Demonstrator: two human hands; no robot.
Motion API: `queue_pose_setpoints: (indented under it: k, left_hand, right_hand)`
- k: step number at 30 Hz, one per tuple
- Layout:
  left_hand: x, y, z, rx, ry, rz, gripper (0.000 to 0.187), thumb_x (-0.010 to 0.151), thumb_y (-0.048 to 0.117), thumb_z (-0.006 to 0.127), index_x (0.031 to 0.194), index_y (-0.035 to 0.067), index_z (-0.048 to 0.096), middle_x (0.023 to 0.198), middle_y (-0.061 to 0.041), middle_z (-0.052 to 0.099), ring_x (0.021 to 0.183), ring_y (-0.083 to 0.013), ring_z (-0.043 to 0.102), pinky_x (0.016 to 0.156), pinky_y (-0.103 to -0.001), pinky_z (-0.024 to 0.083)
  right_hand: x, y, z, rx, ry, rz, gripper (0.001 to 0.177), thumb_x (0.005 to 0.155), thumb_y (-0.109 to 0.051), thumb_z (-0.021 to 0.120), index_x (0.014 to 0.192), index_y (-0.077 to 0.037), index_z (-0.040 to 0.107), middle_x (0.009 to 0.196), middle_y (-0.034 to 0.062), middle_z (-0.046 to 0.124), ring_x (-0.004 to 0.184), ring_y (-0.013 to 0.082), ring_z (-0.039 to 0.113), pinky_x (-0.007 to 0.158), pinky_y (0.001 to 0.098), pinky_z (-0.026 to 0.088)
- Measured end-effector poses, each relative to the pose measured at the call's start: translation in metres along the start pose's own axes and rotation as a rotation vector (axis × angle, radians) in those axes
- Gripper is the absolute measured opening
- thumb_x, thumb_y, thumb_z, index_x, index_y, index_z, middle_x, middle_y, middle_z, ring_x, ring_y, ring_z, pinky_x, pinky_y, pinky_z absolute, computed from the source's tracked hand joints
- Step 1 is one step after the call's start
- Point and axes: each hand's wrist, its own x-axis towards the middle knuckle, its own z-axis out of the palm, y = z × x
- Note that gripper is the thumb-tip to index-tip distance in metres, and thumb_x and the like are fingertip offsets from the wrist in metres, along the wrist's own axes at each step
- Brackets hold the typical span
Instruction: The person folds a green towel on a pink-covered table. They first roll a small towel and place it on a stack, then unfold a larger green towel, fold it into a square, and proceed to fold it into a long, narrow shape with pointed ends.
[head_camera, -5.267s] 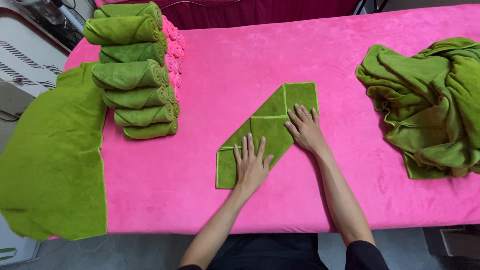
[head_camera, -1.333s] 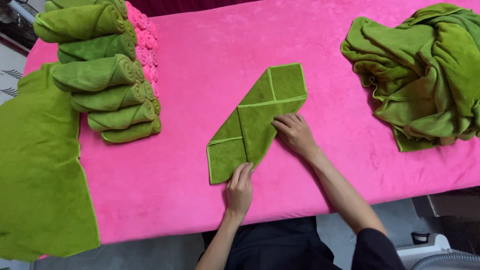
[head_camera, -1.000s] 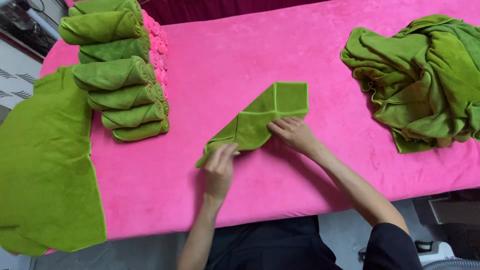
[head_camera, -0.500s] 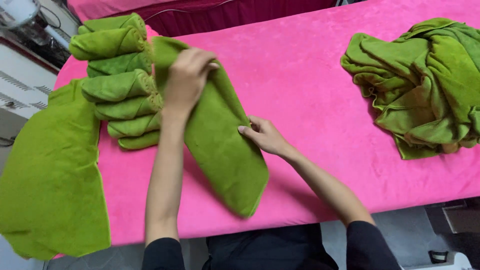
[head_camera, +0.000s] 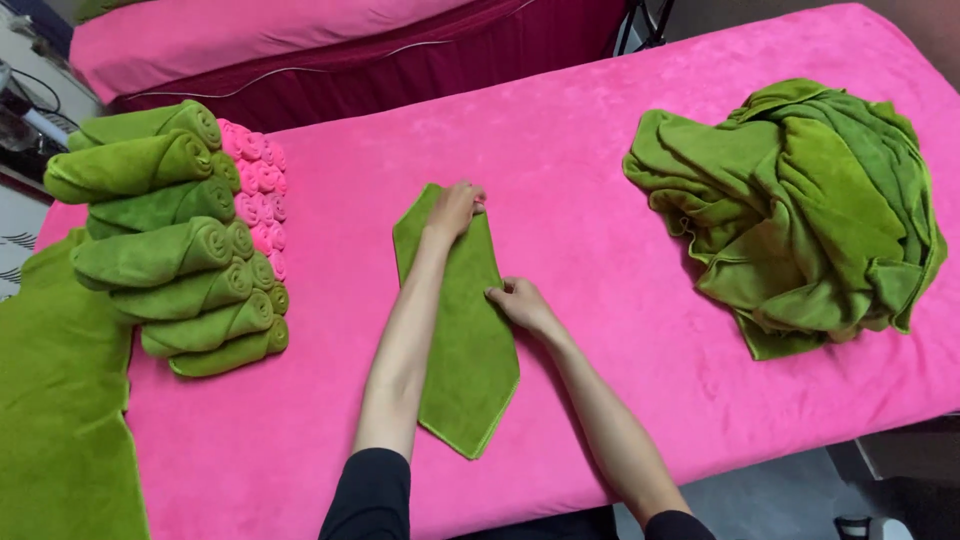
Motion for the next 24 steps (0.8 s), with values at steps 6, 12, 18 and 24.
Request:
queue_pose_setpoints:
  k: [6, 12, 18, 24]
  left_hand:
    - [-0.116, 0.050, -0.054, -0.211, 0.273, -0.127, 0.032, 0.104, 0.016, 0.068, 0.132, 0.001, 0.067, 0.134, -0.022, 0.058, 0.124, -0.0492, 0.062, 0.103, -0.062, 0.050]
    - [-0.315, 0.108, -0.019, -0.387, 0.543, -0.606, 0.039, 0.105, 0.022, 0.067, 0.138, 0.002, 0.063, 0.143, -0.023, 0.056, 0.140, -0.0430, 0.052, 0.117, -0.053, 0.043]
    - [-0.391, 0.202, -0.033, -0.821, 0.479, -0.888, 0.062, 0.097, 0.041, 0.062, 0.151, 0.012, 0.052, 0.157, -0.011, 0.056, 0.143, -0.0243, 0.056, 0.116, -0.035, 0.048]
    - [-0.410, 0.224, -0.007, -1.280, 0.296, -0.783, 0.070, 0.093, 0.035, 0.069, 0.158, 0.018, 0.047, 0.153, -0.006, 0.061, 0.096, -0.0095, 0.071, 0.091, -0.023, 0.057]
  right_hand:
    - [-0.004, -0.001, -0.004, 0.086, 0.004, 0.001, 0.035, 0.091, -0.035, 0.077, 0.096, -0.001, 0.079, 0.082, 0.0146, 0.075, 0.079, 0.0268, 0.070, 0.071, 0.0408, 0.056]
    - [0.009, 0.016, 0.008, -0.029, 0.059, -0.058, 0.037, 0.088, -0.038, 0.079, 0.087, -0.001, 0.076, 0.078, 0.0188, 0.070, 0.082, 0.0314, 0.070, 0.073, 0.0450, 0.051]
    - [0.004, 0.016, 0.002, -0.055, 0.079, -0.055, 0.030, 0.097, -0.037, 0.069, 0.079, -0.014, 0.065, 0.073, 0.0001, 0.065, 0.065, 0.0137, 0.058, 0.059, 0.0342, 0.042]
    - [-0.019, 0.000, -0.001, -0.040, 0.099, -0.124, 0.028, 0.100, -0.038, 0.068, 0.088, -0.013, 0.064, 0.079, 0.0008, 0.065, 0.071, 0.0140, 0.057, 0.064, 0.0320, 0.042]
